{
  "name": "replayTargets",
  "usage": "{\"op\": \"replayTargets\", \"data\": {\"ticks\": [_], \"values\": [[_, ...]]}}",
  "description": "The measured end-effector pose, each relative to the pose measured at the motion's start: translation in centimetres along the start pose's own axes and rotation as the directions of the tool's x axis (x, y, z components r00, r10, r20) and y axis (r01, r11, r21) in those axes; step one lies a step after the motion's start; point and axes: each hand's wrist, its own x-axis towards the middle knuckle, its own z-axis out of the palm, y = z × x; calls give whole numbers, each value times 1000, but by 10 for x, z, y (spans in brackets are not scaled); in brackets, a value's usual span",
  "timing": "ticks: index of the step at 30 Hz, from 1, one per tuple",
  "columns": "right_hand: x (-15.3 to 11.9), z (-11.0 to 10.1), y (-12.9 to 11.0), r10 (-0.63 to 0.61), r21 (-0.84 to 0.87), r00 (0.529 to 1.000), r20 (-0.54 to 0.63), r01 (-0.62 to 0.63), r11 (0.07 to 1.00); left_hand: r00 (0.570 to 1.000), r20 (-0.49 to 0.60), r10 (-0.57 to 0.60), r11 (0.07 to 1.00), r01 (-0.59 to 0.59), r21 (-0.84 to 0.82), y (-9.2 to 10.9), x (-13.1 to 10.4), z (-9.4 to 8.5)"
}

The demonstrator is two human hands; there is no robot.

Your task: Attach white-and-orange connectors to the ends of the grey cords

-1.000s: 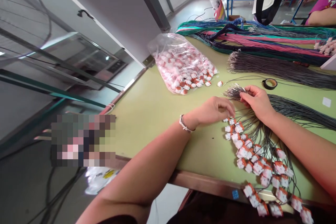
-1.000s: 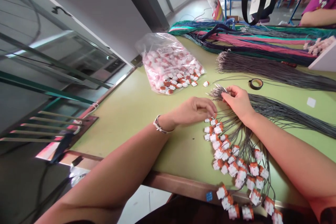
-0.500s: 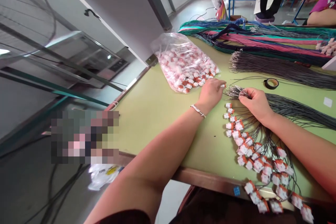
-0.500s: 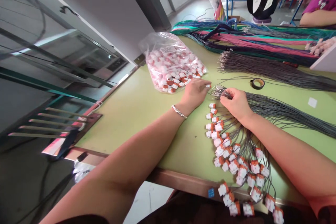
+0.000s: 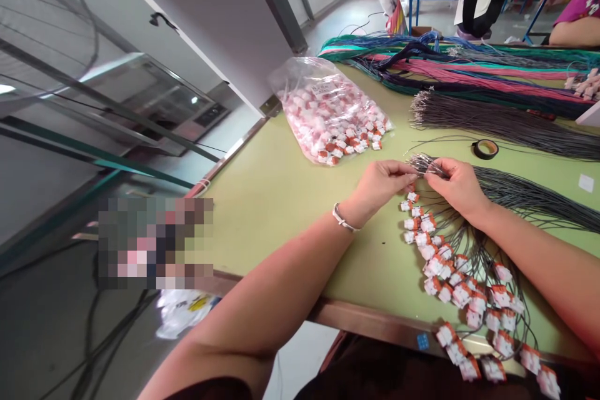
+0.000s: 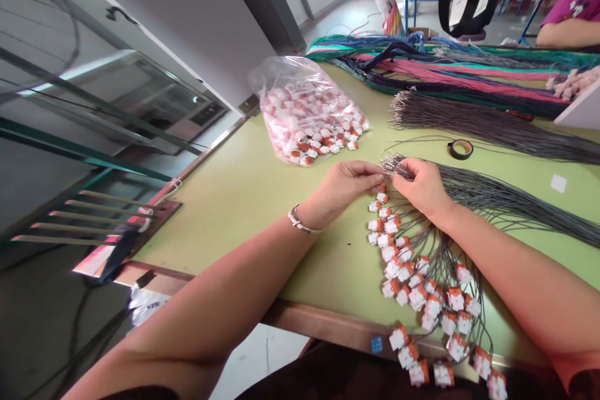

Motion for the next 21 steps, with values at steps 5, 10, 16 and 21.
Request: {"op": "replayTargets", "data": {"ticks": [5, 10, 16, 21], "values": [[1, -2, 3, -2, -24, 998, -56, 1, 1000, 999, -5, 52, 997, -52, 59, -3, 2, 0], [0, -2, 0, -21, -92, 1000, 10, 22, 996, 990, -36, 133, 970, -123, 208, -6, 1, 2], [-2, -1, -2, -11, -79, 1000, -4, 10, 997, 1000, 10, 24, 999, -23, -48, -5, 0, -3], [-4, -2, -3, -9, -25, 999, -53, 7, 1000, 992, 97, -85, 932, 113, -345, -5, 2, -13]]}}
